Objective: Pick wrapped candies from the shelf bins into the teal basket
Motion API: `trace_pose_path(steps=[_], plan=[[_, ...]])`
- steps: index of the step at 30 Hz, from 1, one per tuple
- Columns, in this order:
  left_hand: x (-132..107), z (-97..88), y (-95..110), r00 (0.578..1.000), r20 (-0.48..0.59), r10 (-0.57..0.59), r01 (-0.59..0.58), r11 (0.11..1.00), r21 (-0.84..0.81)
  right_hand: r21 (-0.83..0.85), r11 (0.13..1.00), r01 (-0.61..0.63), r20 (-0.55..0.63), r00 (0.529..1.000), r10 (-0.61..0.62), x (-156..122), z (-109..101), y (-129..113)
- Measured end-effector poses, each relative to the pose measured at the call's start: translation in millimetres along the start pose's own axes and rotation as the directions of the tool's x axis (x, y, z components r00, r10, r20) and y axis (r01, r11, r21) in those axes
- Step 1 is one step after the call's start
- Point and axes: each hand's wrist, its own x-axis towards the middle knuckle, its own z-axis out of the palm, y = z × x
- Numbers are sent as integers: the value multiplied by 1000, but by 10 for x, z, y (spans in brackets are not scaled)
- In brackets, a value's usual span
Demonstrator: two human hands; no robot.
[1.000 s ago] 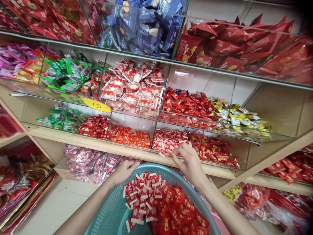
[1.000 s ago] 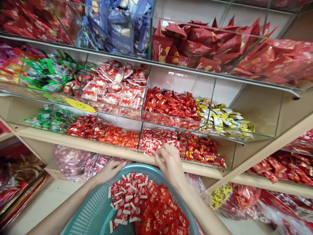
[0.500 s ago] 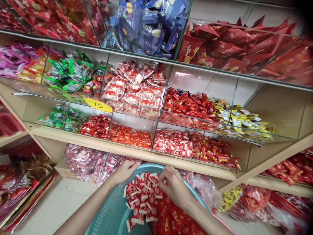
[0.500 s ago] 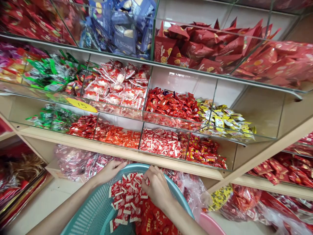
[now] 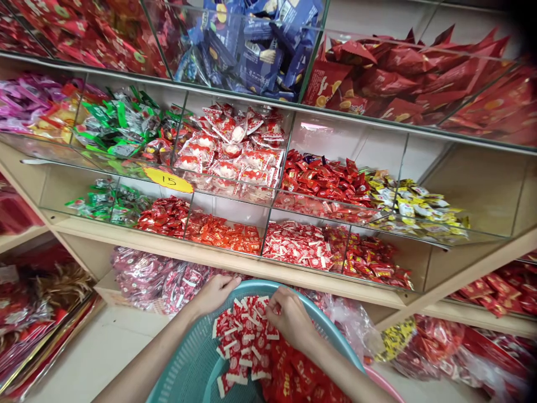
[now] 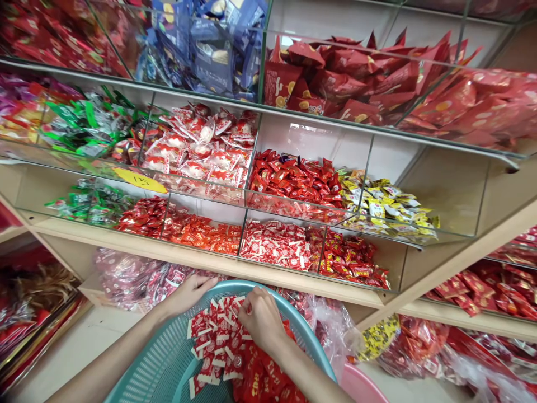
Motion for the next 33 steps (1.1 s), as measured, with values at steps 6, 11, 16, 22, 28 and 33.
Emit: trace_pose_path(steps=[6, 11, 16, 22, 28, 33], plan=[[7, 4, 7, 1000, -1, -17, 17, 1000, -9, 39, 999, -16, -6, 1000, 16, 23, 52, -27], [-2, -2, 24, 1000, 7, -9, 9, 1000, -12, 38, 999, -22, -45, 999, 23, 68, 118, 18], [-15, -7, 44, 1000, 7, -10, 10, 1000, -25, 52, 998, -17, -72, 997, 21, 74, 128, 55], [-20, -13, 89, 1000, -2, -6, 6, 1000, -12, 85, 996, -15, -69, 997, 21, 28, 52, -5], [-23, -18, 99, 1000, 28, -1, 2, 999, -52, 29, 999, 44, -175, 984, -38, 129, -308, 39], [-11, -11, 82, 1000, 8, 1, -1, 1000, -25, -195, 976, 94, -321, 935, -154, 357, -705, 284]])
